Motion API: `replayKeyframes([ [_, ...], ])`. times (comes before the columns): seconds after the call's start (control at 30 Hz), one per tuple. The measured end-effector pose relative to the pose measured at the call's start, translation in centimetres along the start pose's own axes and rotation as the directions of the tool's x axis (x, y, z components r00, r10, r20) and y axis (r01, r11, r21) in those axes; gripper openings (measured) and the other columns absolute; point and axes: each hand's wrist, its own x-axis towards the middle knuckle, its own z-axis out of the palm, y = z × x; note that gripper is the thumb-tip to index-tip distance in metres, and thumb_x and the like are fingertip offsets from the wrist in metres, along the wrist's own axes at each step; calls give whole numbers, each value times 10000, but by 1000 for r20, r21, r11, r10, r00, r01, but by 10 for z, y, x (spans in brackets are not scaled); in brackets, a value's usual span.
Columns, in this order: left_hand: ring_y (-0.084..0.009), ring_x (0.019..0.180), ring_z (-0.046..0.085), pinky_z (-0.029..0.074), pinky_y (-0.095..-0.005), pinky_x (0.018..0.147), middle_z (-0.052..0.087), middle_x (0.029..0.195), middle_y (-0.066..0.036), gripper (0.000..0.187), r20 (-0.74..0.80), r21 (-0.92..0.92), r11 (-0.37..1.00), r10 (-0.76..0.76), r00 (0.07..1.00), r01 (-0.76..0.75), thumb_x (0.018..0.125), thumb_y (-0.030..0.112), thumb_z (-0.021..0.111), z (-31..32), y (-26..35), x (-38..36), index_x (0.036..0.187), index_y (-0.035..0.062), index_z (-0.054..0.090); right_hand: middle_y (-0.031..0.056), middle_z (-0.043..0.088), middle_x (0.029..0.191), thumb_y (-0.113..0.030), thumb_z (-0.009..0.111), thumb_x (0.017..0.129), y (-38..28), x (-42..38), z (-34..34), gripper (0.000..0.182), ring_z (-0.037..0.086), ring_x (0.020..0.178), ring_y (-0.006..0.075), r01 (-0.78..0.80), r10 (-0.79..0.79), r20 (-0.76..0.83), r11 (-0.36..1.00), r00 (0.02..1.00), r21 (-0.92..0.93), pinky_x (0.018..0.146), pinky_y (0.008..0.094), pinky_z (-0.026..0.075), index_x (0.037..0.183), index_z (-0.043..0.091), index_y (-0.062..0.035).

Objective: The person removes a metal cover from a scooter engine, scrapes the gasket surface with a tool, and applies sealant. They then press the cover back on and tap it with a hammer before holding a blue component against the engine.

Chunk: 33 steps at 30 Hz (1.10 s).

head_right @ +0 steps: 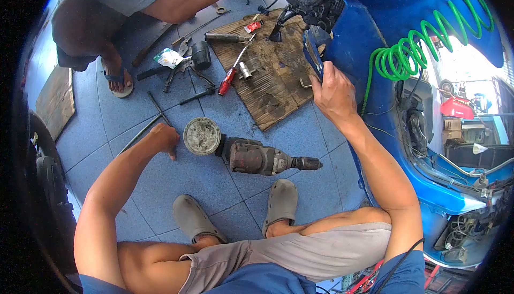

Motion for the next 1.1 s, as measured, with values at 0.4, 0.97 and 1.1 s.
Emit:
replayKeyframes([
  [0.4,-288,1036,737,574,-419,883,785,1015,-63,536,-27,9,1000,8,1000,-8,718,570,863,2,0,-1,1048,150,807,258,674,900,-158,710,923,0,0,0,269,685,857,453,3,-3,0,1000,1000,4,743,514,553,989,510,10],
  [0.97,-280,1054,737,573,-419,891,790,1024,-59,548,-7,8,1000,11,1000,-11,739,574,850,1,0,1,1072,141,808,238,657,873,-172,705,939,2,0,1,278,679,840,438,27,-27,-9,999,1000,-19,730,509,550,992,491,-4],
  [1.1,-278,1048,738,575,-415,887,790,1024,-56,547,11,19,1000,10,1000,-10,735,576,852,0,0,1,1074,150,809,234,655,868,-177,703,942,2,0,1,278,678,834,438,30,-31,-7,999,1000,-14,730,509,549,993,490,-5],
])
